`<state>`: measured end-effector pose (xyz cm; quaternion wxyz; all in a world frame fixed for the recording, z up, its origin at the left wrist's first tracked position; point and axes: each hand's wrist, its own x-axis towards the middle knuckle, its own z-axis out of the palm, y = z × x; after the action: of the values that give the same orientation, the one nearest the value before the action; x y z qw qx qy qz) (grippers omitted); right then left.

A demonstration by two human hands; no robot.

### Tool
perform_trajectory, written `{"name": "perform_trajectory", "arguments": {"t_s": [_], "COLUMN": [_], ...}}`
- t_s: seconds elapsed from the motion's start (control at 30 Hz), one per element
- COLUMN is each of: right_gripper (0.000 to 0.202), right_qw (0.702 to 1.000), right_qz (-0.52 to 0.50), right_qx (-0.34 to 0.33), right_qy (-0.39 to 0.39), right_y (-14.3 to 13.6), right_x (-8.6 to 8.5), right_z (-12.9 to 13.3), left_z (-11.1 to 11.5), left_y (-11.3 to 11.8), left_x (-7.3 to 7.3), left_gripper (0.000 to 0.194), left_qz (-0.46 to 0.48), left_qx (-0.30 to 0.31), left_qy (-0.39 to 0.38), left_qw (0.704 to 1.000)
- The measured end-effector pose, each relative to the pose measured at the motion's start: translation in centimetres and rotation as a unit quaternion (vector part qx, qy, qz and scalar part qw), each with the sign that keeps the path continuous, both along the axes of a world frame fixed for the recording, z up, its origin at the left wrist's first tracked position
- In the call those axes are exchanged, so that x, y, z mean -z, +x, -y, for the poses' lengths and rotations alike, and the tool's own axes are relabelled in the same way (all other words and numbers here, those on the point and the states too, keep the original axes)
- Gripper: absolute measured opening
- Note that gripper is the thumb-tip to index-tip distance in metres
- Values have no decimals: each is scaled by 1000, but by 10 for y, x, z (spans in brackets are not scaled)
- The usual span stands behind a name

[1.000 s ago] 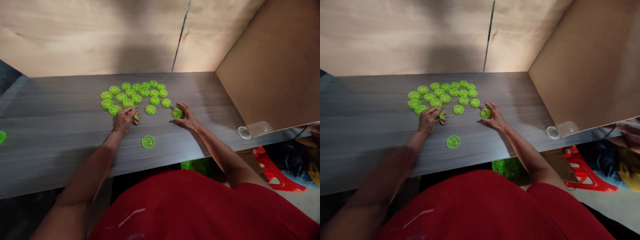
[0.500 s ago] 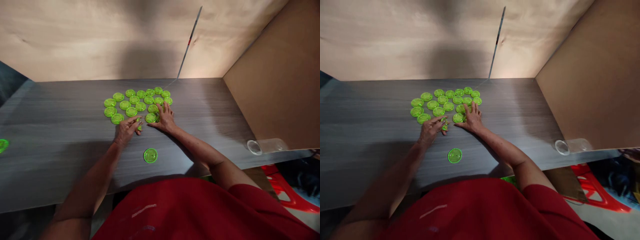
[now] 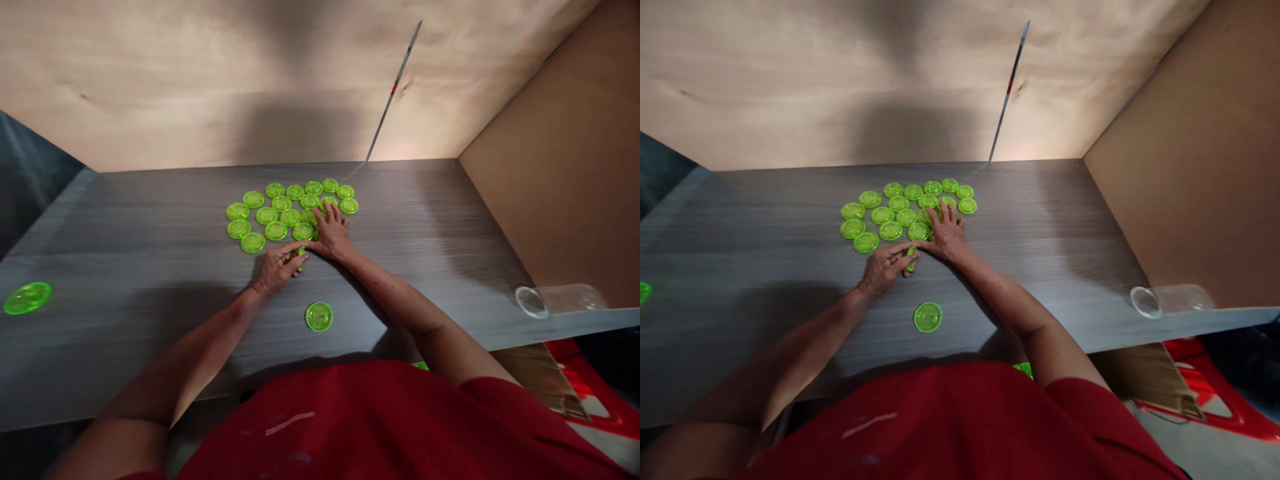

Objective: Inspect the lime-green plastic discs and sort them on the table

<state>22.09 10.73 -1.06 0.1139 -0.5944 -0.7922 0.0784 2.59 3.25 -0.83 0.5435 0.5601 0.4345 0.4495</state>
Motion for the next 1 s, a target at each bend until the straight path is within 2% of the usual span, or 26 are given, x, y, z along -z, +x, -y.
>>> {"name": "perform_trajectory", "arguments": {"t_s": [0.13, 0.23, 0.37, 0.57, 0.8, 0.9, 1.0], "right_gripper": [107, 106, 100, 78, 52, 47, 55], "right_qw": [999, 999, 997, 987, 936, 929, 951], "right_qz": [-26, -36, -50, -99, -186, -203, -178], "right_qx": [13, 15, 2, -14, -172, -193, -160], "right_qy": [16, 34, 54, 126, 244, 242, 195], "right_y": [-4, -2, 5, 15, 10, 2, -4], "right_x": [3, 7, 17, 26, 17, 15, 10], "right_z": [-5, -7, -11, -15, 9, 21, 29], "left_z": [-8, -19, -28, -29, -27, -27, -27], "left_y": [-9, -23, -35, -34, -34, -33, -33], "left_x": [1, 2, 2, 0, 2, 4, 5], "left_gripper": [53, 59, 48, 45, 58, 56, 56], "left_qz": [83, 197, 277, 311, 318, 320, 312], "left_qx": [20, 39, 47, 39, 47, 46, 45], "left_qy": [-60, -135, -196, -214, -190, -178, -177], "left_qw": [995, 970, 940, 925, 928, 929, 932]}}
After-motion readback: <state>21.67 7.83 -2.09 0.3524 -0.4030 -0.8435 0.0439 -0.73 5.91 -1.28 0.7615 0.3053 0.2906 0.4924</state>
